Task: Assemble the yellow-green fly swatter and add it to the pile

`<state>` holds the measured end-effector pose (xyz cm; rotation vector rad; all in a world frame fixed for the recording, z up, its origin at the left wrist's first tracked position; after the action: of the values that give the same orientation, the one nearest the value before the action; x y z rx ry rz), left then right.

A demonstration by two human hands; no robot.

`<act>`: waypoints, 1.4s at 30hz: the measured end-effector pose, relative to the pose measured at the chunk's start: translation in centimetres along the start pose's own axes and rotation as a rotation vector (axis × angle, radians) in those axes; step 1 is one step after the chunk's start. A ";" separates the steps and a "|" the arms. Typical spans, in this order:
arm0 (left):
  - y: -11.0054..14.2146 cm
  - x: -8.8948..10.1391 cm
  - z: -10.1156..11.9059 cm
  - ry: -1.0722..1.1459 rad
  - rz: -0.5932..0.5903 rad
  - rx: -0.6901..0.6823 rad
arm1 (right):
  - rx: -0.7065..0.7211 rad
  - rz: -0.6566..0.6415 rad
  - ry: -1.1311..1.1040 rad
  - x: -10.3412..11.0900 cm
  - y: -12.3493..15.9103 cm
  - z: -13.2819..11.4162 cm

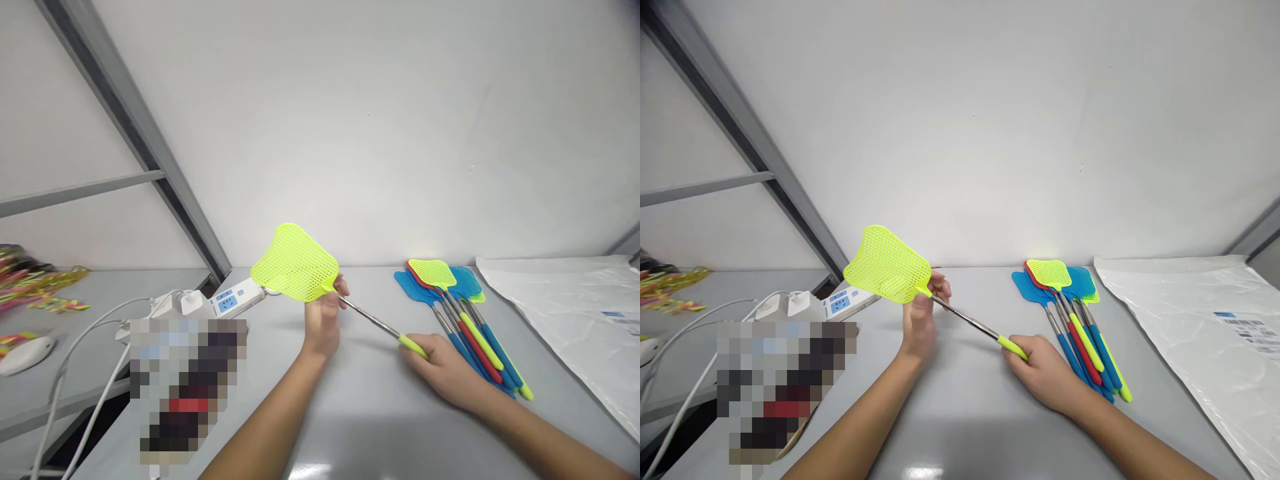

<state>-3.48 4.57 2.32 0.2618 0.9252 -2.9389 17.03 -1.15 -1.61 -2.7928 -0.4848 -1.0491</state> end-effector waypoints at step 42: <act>0.4 -0.4 -1.6 0.064 0.262 0.293 | -0.071 -0.227 -0.474 -2.6 4.0 -5.4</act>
<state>-2.79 5.17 0.89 0.4532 0.4209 -2.8224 13.20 -6.73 0.75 -3.1037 -0.8443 -0.4244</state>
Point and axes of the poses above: each hand's wrist, its own y-axis away from the middle knuckle, its own x-axis out of the back of the hand, z = x × y, the point moved 1 cm from there along -y, towards the middle knuckle, and after that the axes turned 2 degrees about -x, right-handed, at the moved point
